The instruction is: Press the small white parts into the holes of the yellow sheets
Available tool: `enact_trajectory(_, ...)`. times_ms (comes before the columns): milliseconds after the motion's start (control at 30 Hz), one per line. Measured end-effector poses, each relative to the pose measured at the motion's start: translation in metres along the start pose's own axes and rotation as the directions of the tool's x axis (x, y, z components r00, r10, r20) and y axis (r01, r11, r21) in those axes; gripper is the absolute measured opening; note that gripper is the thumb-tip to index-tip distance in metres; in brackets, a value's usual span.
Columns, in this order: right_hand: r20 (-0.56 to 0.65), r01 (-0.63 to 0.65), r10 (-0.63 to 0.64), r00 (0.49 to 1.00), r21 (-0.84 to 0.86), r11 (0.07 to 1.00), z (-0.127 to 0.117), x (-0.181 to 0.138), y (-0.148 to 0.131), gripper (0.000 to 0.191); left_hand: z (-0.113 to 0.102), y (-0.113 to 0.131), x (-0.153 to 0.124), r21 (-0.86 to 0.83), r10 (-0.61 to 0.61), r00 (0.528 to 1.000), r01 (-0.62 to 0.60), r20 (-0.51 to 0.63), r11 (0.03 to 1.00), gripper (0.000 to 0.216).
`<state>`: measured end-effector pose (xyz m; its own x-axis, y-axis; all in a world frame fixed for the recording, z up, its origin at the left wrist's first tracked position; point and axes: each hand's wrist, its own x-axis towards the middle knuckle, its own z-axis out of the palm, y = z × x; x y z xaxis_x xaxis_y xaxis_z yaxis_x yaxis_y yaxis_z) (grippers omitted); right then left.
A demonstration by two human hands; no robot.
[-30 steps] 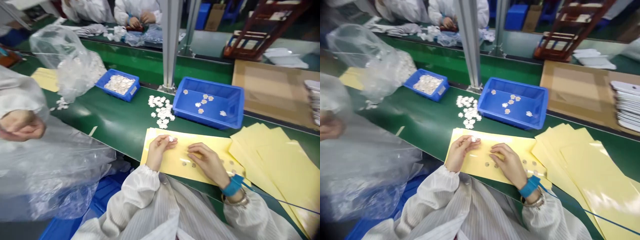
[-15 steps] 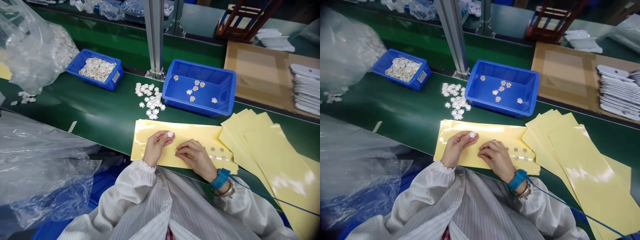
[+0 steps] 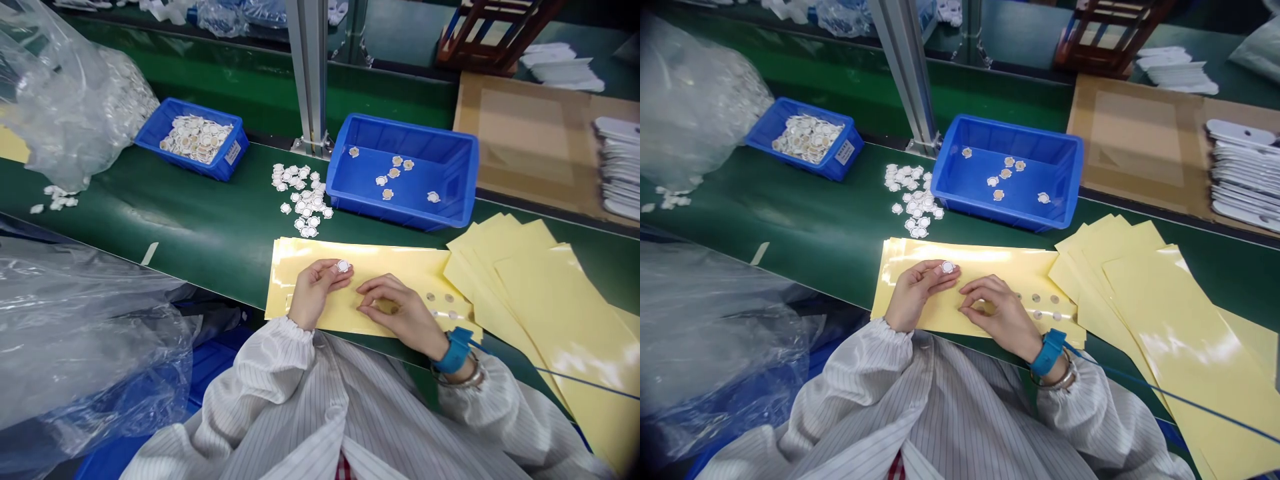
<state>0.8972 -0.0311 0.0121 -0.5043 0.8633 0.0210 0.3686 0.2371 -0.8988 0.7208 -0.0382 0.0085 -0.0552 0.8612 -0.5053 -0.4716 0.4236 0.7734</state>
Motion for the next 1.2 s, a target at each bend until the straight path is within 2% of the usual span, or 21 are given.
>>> enact_trajectory(67, -0.066, -0.074, 0.082, 0.994, 0.116, 0.990, -0.003, 0.010, -0.005, 0.006, 0.001, 0.001, 0.000, 0.010, 0.002, 1.000, -0.002, 0.009, 1.000, 0.024)
enact_trajectory(167, -0.170, -0.119, 0.157, 0.973, 0.213, 0.970, -0.001, 0.030, -0.004, 0.009, 0.002, 0.002, 0.000, 0.032, 0.007, 1.000, -0.008, 0.008, 0.999, 0.025)
enact_trajectory(300, -0.171, -0.138, 0.195, 0.966, 0.299, 0.944, 0.010, 0.047, 0.004, 0.015, 0.003, 0.002, 0.001, 0.050, 0.006, 1.000, -0.006, 0.004, 0.999, 0.025)
enact_trajectory(533, -0.188, -0.155, 0.212, 0.959, 0.278, 0.948, 0.019, 0.047, 0.007, 0.014, 0.002, 0.001, 0.000, 0.067, 0.016, 1.000, -0.016, 0.009, 0.998, 0.030)
enact_trajectory(933, -0.222, -0.100, 0.149, 0.964, 0.214, 0.972, 0.024, 0.049, 0.012, 0.012, 0.003, 0.001, 0.000, 0.087, 0.010, 1.000, -0.010, 0.006, 0.996, 0.031)
enact_trajectory(1200, -0.235, -0.115, 0.170, 0.957, 0.232, 0.966, 0.026, 0.048, 0.011, 0.012, 0.003, 0.001, 0.000, 0.109, 0.026, 0.999, -0.028, 0.021, 0.994, 0.029)
